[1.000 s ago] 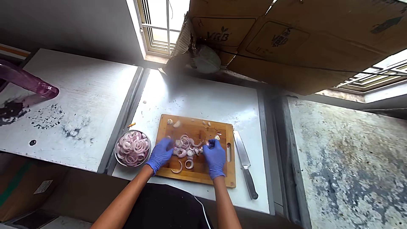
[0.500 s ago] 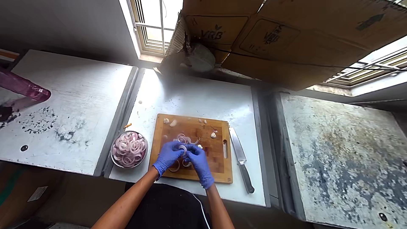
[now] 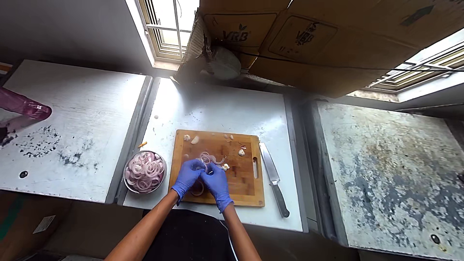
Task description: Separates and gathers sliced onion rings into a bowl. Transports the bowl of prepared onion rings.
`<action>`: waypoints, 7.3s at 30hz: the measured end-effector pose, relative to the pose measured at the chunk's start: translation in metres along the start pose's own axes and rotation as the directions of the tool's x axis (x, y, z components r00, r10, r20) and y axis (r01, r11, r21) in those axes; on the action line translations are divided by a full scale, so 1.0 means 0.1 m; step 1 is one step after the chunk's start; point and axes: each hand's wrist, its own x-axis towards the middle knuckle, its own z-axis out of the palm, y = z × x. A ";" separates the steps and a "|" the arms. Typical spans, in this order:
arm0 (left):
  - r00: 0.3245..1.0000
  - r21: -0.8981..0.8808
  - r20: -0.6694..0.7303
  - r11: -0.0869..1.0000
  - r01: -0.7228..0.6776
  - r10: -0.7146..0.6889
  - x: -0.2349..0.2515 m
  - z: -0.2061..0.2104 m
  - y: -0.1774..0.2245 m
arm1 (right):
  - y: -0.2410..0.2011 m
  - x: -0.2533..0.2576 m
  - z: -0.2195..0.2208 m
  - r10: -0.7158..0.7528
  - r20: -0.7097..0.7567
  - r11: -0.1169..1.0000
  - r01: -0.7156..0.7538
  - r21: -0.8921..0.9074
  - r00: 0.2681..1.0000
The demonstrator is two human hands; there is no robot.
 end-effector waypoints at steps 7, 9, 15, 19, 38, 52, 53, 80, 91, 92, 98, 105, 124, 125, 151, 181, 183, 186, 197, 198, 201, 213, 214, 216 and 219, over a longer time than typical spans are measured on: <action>0.997 0.430 0.080 0.901 -0.052 0.020 -0.05 -0.05 0.28 | -0.10 0.49 -0.60 -0.006 -0.198 0.946 -0.059 -0.318 0.980; 0.993 0.438 0.078 0.892 -0.113 0.088 -0.11 -0.11 0.30 | 0.07 0.87 -0.73 -0.237 -0.264 0.928 0.138 -0.345 0.935; 0.971 0.736 0.065 0.645 -0.204 0.232 -0.04 -0.25 -0.28 | 0.50 0.96 -0.36 -0.527 0.022 0.760 0.482 -0.435 0.850; 0.973 0.791 0.193 0.565 -0.232 0.130 -0.28 -0.19 -0.44 | 0.76 0.28 0.04 -0.599 0.120 0.737 0.603 -0.304 0.792; 0.982 0.779 0.187 0.607 -0.156 0.013 0.20 -0.09 0.04 | 0.54 0.38 0.14 -0.628 0.033 0.563 0.484 -0.670 0.777; 0.992 0.683 0.127 0.725 -0.086 -0.003 0.26 0.10 0.22 | -0.09 0.31 -0.21 -0.099 0.160 0.890 0.159 -0.428 0.982; 0.991 0.669 0.131 0.736 -0.104 0.021 0.24 0.11 0.27 | -0.12 0.29 -0.25 -0.110 0.164 0.903 0.167 -0.395 0.980; 0.974 0.661 0.170 0.716 -0.224 0.148 0.22 -0.04 0.10 | 0.07 0.51 -0.02 -0.116 -0.173 0.835 0.002 -0.550 0.978; 0.991 0.496 0.101 0.858 -0.131 0.093 0.19 0.07 0.16 | 0.05 0.50 -0.41 -0.099 0.215 0.989 0.072 0.129 0.972; 0.992 0.486 0.089 0.866 -0.117 0.084 0.17 0.05 0.20 | 0.05 0.50 -0.45 -0.135 0.242 0.985 0.103 0.140 0.961; 0.990 0.501 0.137 0.862 -0.078 0.010 0.20 -0.08 0.33 | -0.15 0.36 -0.66 -0.188 0.168 0.979 0.197 -0.044 0.968; 0.985 0.703 0.152 0.693 -0.163 0.078 0.26 -0.11 0.13 | 0.17 0.35 -0.39 -0.418 0.099 0.759 0.408 -0.507 0.903; 0.968 0.693 0.077 0.685 -0.224 0.239 0.20 -0.11 0.14 | 0.43 0.45 -0.11 -0.579 -0.161 0.778 0.484 -0.401 0.799; 0.966 0.705 0.093 0.670 -0.235 0.240 0.21 -0.11 0.18 | 0.40 0.46 -0.13 -0.551 -0.146 0.809 0.484 -0.333 0.821; 0.963 0.830 0.197 0.491 -0.264 0.185 0.26 -0.12 0.14 | 0.11 0.47 -0.06 -0.240 0.002 0.791 0.197 -0.580 0.971; 0.984 0.721 0.160 0.671 -0.171 0.079 0.18 -0.16 0.28 | 0.08 0.46 0.08 -0.626 -0.078 0.701 0.517 -0.492 0.776; 0.976 0.624 0.190 0.754 -0.203 0.106 0.18 -0.26 0.26 | 0.19 0.42 -0.02 -0.608 -0.148 0.761 0.519 -0.390 0.780; 0.960 0.555 0.159 0.784 -0.279 0.229 0.14 -0.39 0.16 | 0.51 0.30 -0.11 -0.575 -0.320 0.812 0.477 -0.337 0.753; 0.997 0.289 -0.021 0.955 -0.071 0.080 -0.13 -0.15 0.02 | 0.43 0.48 0.24 -0.583 -0.049 0.635 0.417 -0.651 0.811; 0.994 0.311 -0.069 0.948 -0.063 0.088 -0.15 -0.18 0.03 | 0.37 0.55 0.27 -0.588 -0.021 0.608 0.424 -0.671 0.809; 0.962 0.347 -0.227 0.936 -0.065 0.150 -0.28 -0.28 0.02 | 0.25 0.63 0.29 -0.639 0.016 0.541 0.464 -0.701 0.769; 0.677 0.568 -0.430 0.762 -0.312 0.597 -0.93 -1.11 -0.10 | 0.25 0.76 0.19 -0.699 -0.089 0.581 0.490 -0.650 0.710; 0.648 0.576 -0.455 0.757 -0.309 0.611 -0.95 -1.22 -0.16 | 0.24 0.75 0.17 -0.697 -0.125 0.606 0.487 -0.629 0.706; 0.600 0.556 -0.509 0.768 -0.319 0.617 -0.94 -1.42 -0.34 | 0.18 0.69 0.16 -0.710 -0.187 0.636 0.504 -0.584 0.679; 0.570 0.426 -0.550 0.792 -0.437 0.610 -0.87 -1.66 -0.63 | -0.11 0.57 0.26 -0.748 -0.233 0.639 0.579 -0.508 0.621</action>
